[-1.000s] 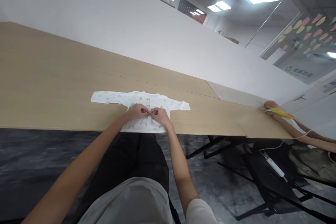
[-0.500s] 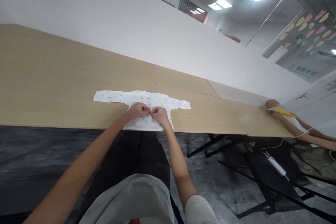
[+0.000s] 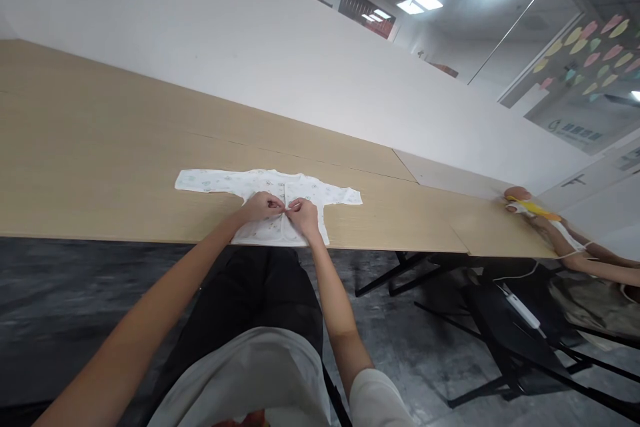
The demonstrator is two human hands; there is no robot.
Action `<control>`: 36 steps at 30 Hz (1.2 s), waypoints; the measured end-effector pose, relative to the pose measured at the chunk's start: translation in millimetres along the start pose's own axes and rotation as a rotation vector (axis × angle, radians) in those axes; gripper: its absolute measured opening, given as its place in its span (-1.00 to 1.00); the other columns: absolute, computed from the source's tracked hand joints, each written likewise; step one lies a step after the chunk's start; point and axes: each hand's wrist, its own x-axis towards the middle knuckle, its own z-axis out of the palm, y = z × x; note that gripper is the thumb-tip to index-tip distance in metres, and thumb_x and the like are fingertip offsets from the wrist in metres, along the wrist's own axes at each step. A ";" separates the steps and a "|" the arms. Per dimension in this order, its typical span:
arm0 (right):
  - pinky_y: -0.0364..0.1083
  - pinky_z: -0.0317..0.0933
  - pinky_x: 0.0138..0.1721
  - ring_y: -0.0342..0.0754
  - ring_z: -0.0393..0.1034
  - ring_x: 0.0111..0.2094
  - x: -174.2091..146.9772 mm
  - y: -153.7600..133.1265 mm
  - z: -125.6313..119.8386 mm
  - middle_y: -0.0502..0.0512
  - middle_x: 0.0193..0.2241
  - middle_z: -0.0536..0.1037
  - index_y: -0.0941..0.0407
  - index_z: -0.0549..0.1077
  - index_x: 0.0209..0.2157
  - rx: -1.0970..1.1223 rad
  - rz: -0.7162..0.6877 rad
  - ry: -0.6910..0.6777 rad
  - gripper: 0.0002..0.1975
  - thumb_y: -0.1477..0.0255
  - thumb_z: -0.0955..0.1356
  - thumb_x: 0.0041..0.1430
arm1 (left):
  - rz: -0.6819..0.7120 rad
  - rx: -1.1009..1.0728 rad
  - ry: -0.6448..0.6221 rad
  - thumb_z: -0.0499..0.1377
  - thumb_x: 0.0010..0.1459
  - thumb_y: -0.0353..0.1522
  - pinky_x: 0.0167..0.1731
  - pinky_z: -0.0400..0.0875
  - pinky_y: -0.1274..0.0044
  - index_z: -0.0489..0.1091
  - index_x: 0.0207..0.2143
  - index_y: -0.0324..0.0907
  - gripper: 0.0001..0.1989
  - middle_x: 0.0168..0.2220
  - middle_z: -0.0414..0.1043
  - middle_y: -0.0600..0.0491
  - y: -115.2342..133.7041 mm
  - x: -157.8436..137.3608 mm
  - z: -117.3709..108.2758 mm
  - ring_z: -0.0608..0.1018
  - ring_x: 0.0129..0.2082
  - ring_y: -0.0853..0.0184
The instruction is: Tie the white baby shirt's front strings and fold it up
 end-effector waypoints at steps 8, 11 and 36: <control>-0.14 0.30 -0.19 -0.04 0.55 -0.23 -6.1 -3.6 -1.1 0.02 -0.37 0.66 0.07 0.55 -0.15 -0.052 -0.026 -0.011 -0.81 0.51 0.39 0.18 | 0.010 -0.075 -0.012 0.18 0.02 -0.07 -0.38 0.35 0.52 0.64 -0.31 -0.16 -0.60 -0.39 0.60 -0.02 -2.1 -0.2 1.3 0.51 -0.42 0.30; -0.13 0.30 -0.20 -0.04 0.55 -0.23 -3.1 -4.8 -0.4 0.04 -0.34 0.66 0.08 0.53 -0.11 -0.034 -0.018 -0.030 -0.80 0.40 0.41 0.21 | 0.028 -0.099 -0.005 0.15 0.01 -0.13 -0.25 0.40 0.49 0.64 -0.33 -0.14 -0.64 -0.30 0.63 -0.03 -2.4 0.8 1.1 0.57 -0.30 0.24; -0.12 0.35 -0.14 0.01 0.52 -0.15 103.7 -24.0 9.2 0.10 -0.23 0.65 0.08 0.58 -0.30 -0.159 -0.013 -0.011 -0.90 0.37 0.45 0.14 | -0.398 0.363 0.196 0.08 0.07 -0.37 -0.20 0.40 0.48 0.62 -0.21 -0.14 -0.66 -0.10 0.61 -0.10 12.1 63.7 -9.4 0.58 -0.09 0.12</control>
